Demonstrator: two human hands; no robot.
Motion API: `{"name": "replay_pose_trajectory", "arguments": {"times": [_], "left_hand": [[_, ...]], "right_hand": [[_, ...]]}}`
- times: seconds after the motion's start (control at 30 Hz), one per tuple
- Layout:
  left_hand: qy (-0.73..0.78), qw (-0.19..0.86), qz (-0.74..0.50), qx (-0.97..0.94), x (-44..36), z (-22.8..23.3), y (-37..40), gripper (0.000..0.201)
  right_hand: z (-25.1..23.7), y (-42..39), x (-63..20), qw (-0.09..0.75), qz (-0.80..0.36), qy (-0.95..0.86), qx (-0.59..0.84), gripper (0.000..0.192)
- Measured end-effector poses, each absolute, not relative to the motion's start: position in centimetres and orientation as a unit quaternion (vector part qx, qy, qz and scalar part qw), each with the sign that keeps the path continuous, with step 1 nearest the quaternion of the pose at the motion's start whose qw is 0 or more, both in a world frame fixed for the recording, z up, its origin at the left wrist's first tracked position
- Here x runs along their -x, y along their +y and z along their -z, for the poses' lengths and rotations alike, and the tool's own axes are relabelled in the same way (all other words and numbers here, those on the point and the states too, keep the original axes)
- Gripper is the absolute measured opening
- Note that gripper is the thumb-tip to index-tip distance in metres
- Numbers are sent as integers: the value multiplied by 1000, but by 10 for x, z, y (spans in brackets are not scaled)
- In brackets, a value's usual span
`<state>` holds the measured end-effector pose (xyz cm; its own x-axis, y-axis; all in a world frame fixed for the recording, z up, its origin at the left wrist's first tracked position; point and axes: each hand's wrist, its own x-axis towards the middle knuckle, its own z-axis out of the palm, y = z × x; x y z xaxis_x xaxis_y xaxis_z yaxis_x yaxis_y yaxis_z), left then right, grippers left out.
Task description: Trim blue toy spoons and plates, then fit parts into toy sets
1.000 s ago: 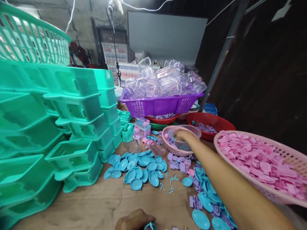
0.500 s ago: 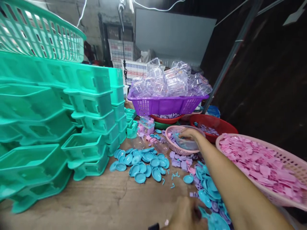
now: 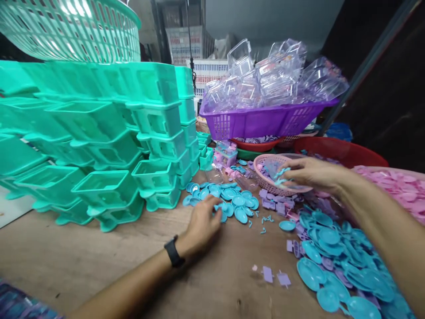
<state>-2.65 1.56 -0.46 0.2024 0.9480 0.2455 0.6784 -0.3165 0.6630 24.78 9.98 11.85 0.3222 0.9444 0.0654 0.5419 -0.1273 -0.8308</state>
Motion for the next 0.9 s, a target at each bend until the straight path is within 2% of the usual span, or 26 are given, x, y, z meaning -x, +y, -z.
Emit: {"name": "replay_pose_trajectory", "arguments": {"times": [0.1,0.2,0.33,0.4,0.5,0.7,0.9], "left_hand": [[622,129,-259,-728,53,7,30,18],[637,99,-208,-736,58,11,34,14],[642,92,-197,-735,57,9,30,16],[643,91,-196,-734,59,5,25,20],[646,98,-189,-733,70,-2,11,22],[642,164,-205,-720,99,0,-25,27],[614,216,-315,-691,115,24,-52,32]], "right_hand": [[-88,54,-213,201,-522,-553,618,11],[-44,12,-173,141,-572,-579,563,17],[-5,-19,-145,93,-462,-690,550,21],[-1,-25,-147,110,-387,-742,536,34],[-9,-33,-163,147,-353,-756,531,51],[-12,-69,-174,209,-239,-728,608,29],[20,-103,-140,209,-199,-743,603,25]]}}
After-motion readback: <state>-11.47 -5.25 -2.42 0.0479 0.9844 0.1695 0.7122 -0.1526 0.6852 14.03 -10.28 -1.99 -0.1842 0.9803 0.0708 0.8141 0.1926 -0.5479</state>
